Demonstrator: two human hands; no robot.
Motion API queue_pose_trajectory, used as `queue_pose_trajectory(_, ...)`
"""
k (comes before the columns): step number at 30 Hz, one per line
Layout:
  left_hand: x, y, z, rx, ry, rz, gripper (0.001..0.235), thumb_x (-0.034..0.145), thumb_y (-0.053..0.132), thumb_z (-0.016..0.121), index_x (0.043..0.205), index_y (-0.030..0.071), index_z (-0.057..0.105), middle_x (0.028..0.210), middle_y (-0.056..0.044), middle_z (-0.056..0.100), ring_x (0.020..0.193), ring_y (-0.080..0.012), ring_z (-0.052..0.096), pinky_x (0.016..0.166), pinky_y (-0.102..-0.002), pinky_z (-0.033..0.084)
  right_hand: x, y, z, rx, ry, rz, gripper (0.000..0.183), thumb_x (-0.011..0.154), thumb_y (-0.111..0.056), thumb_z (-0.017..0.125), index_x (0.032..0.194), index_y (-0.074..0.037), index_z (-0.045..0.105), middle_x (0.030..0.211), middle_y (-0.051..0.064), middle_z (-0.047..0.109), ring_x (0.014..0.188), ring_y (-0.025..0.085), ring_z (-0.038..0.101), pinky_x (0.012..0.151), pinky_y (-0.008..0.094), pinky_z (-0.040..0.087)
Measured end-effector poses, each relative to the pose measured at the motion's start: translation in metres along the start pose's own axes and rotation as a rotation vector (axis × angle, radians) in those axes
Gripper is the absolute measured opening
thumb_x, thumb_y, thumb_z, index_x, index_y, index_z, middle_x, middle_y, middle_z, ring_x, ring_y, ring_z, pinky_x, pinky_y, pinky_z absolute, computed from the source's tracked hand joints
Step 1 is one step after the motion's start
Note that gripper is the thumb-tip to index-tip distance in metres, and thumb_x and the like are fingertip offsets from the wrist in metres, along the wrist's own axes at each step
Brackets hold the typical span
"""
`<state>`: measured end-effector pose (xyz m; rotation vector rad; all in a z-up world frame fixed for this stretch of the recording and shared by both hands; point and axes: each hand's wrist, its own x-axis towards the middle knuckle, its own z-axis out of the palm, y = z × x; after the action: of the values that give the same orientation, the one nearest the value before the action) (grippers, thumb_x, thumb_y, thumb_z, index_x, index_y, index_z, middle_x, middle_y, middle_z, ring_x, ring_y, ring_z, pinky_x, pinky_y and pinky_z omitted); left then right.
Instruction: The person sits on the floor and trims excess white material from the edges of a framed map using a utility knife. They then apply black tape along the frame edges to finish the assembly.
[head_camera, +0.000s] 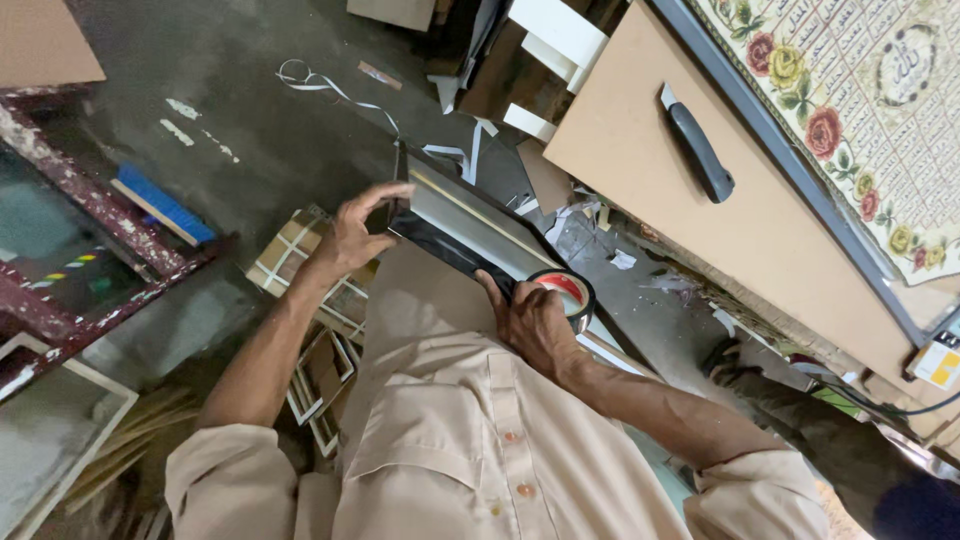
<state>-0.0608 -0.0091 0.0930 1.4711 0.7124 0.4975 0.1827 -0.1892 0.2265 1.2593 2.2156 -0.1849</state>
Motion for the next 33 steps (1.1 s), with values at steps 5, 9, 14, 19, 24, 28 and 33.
queue_pose_trajectory(5, -0.013, 0.007, -0.003, -0.129, 0.008, -0.101, 0.062, 0.069, -0.014, 0.074, 0.127, 0.004, 0.061, 0.140, -0.010, 0.062, 0.133, -0.0218, 0.057, 0.116, -0.036, 0.046, 0.002, -0.020, 0.023, -0.099, 0.108, 0.029, 0.068, 0.089, -0.010, 0.053, 0.156, -0.004, 0.042, 0.070, 0.017, 0.058, 0.062, 0.025, 0.054, 0.045, 0.035, 0.037)
queue_pose_trajectory(9, -0.026, 0.016, -0.004, 0.127, -0.020, -0.067, 0.047, 0.070, -0.010, 0.081, 0.112, 0.004, 0.066, 0.135, -0.009, 0.067, 0.127, -0.0236, 0.063, 0.110, -0.035, 0.051, -0.001, -0.035, 0.035, -0.053, 0.204, 0.013, 0.065, 0.089, -0.017, 0.052, 0.153, -0.003, 0.046, 0.067, 0.022, 0.059, 0.059, 0.026, 0.052, 0.042, 0.036, 0.035)
queue_pose_trajectory(14, -0.030, 0.016, -0.005, 0.077, -0.075, 0.067, 0.047, 0.069, -0.008, 0.080, 0.113, 0.002, 0.065, 0.128, -0.008, 0.070, 0.121, -0.0228, 0.068, 0.106, -0.034, 0.054, -0.004, -0.046, 0.037, -0.061, 0.208, 0.038, 0.069, 0.087, -0.012, 0.054, 0.155, -0.005, 0.046, 0.066, 0.019, 0.057, 0.064, 0.027, 0.053, 0.044, 0.035, 0.034)
queue_pose_trajectory(19, -0.019, 0.010, -0.009, 0.123, -0.119, 0.025, 0.048, 0.065, -0.004, 0.084, 0.111, 0.003, 0.072, 0.118, -0.008, 0.073, 0.114, -0.0228, 0.069, 0.103, -0.036, 0.054, -0.003, -0.040, 0.032, -0.045, 0.147, 0.027, 0.071, 0.086, -0.012, 0.054, 0.156, -0.003, 0.042, 0.067, 0.019, 0.058, 0.066, 0.028, 0.054, 0.044, 0.037, 0.035)
queue_pose_trajectory(24, -0.001, -0.003, -0.011, 0.140, -0.207, 0.064, 0.049, 0.061, 0.002, 0.090, 0.108, 0.007, 0.075, 0.113, -0.008, 0.075, 0.109, -0.0233, 0.070, 0.102, -0.035, 0.055, -0.004, -0.029, 0.027, -0.083, 0.148, 0.031, 0.070, 0.089, -0.011, 0.051, 0.157, -0.002, 0.037, 0.072, 0.023, 0.062, 0.063, 0.027, 0.055, 0.045, 0.036, 0.038)
queue_pose_trajectory(28, 0.011, -0.008, -0.015, 0.155, -0.226, 0.101, 0.051, 0.059, 0.007, 0.092, 0.107, 0.007, 0.076, 0.110, -0.008, 0.076, 0.105, -0.0216, 0.072, 0.098, -0.034, 0.055, -0.005, -0.018, 0.012, -0.077, 0.075, 0.025, 0.071, 0.090, -0.013, 0.050, 0.159, -0.003, 0.033, 0.075, 0.022, 0.063, 0.066, 0.029, 0.059, 0.048, 0.039, 0.043)
queue_pose_trajectory(33, 0.024, -0.014, -0.016, 0.123, -0.224, 0.147, 0.051, 0.063, 0.013, 0.093, 0.110, 0.005, 0.075, 0.114, -0.009, 0.076, 0.109, -0.0220, 0.072, 0.101, -0.035, 0.053, -0.005, 0.002, -0.006, -0.165, -0.053, -0.018, 0.074, 0.090, -0.011, 0.049, 0.161, -0.005, 0.029, 0.082, 0.022, 0.065, 0.063, 0.025, 0.062, 0.048, 0.037, 0.046)
